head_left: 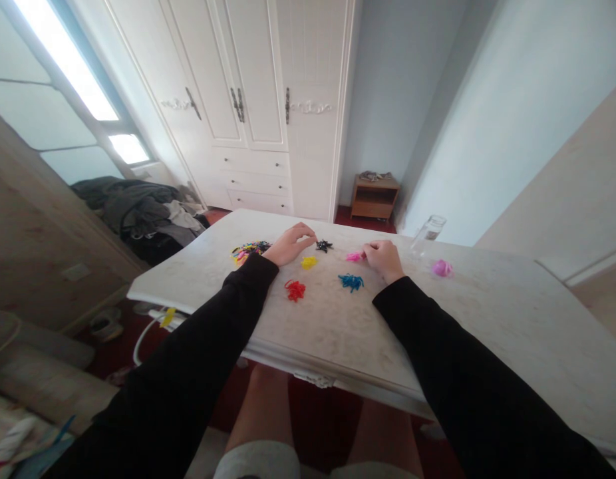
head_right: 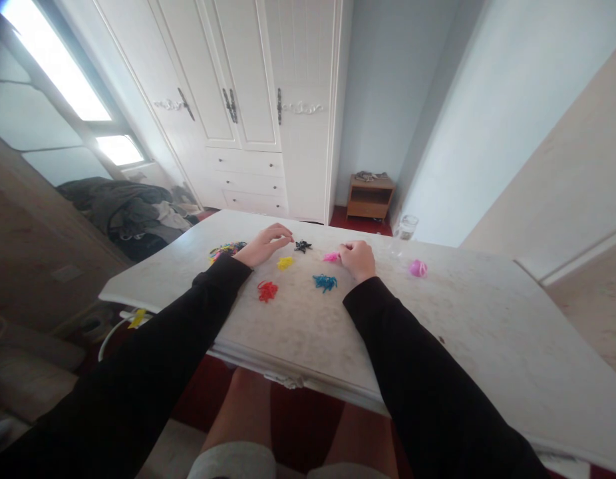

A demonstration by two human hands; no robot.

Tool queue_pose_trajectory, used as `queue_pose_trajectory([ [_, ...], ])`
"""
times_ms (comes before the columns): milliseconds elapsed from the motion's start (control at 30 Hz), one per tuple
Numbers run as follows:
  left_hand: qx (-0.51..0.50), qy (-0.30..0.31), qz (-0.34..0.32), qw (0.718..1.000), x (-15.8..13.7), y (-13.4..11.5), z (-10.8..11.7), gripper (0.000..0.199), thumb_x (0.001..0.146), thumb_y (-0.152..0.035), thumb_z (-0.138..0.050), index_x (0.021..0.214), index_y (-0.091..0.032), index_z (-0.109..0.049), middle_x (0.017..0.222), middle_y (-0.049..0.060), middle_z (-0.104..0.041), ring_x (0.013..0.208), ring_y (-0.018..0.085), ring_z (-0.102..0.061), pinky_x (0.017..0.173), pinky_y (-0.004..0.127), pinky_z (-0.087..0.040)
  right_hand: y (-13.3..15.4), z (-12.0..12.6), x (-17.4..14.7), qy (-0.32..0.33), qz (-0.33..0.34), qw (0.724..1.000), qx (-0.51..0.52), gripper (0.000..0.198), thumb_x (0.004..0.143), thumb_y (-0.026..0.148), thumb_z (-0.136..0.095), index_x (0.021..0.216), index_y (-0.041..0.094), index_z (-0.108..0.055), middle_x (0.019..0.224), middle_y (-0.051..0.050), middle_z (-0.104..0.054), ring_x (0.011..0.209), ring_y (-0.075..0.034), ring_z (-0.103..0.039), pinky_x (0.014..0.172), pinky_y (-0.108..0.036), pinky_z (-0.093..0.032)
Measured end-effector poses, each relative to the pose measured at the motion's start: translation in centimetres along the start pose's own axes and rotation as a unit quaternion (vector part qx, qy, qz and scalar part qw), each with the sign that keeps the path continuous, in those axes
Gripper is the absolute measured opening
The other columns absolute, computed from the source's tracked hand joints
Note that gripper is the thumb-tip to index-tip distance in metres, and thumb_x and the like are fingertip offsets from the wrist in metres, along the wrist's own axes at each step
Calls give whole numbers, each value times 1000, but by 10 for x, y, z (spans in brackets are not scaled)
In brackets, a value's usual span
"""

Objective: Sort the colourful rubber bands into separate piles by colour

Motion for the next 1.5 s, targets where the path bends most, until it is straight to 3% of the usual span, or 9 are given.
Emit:
queue_pose_trajectory([
  [300,9,-55,24,998,-1,-1,11,26,94,-35,-53,85,-19,-71,101,7,-67,100,22,-64,94,36,-53,0,4,1,-20,-6,999,49,28,79,25,-54,55,20,-67,57,-5,-66,66,-20,-61,64,-30,-38],
  [567,26,-124,33,991,-2,4,23,14,87,-24,-54,84,-18,-67,92,5,-66,87,19,-64,86,33,-54,1,3,0,-18,-1,1000,-1,30,80,27,-53,53,20,-65,57,-7,-67,64,-20,-60,64,-32,-37],
  [767,68,-101,41,992,-1,6,16,20,73,-9,-54,85,-17,-67,89,5,-69,86,19,-65,82,31,-54,0,4,0,-12,-5,998,66,29,77,29,-53,53,20,-64,54,-5,-64,61,-20,-58,61,-32,-35],
  [933,176,-98,126,971,-5,20,23,19,75,-9,-56,86,-17,-70,88,7,-72,85,21,-66,84,33,-53,0,7,-1,-27,-13,996,84,29,77,31,-52,51,21,-61,57,-6,-66,64,-21,-60,62,-32,-36],
  [1200,305,-98,302,898,-36,54,72,30,71,-11,-64,96,-22,-75,108,10,-77,112,32,-67,99,43,-50,3,6,-3,-22,-3,997,72,29,75,32,-51,50,21,-60,56,-7,-66,65,-22,-60,63,-33,-36],
  [1367,291,-85,313,900,-42,54,75,27,69,-7,-62,89,-21,-74,95,8,-78,102,30,-70,96,40,-49,3,6,-3,-18,-4,998,64,29,75,32,-51,50,21,-61,57,-8,-67,65,-22,-61,63,-32,-37],
  [1500,276,-107,294,909,-39,50,75,30,67,-3,-60,87,-21,-73,91,6,-77,97,26,-70,92,35,-49,1,4,-2,-16,-1,998,67,29,76,32,-51,51,21,-62,58,-7,-68,64,-21,-61,63,-32,-37],
])
Point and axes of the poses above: each hand's wrist, its own x-axis towards the middle knuckle, its own z-axis out of the back of the hand, y = z × x, the point moved 7 cm from there along x, towards the middle knuckle
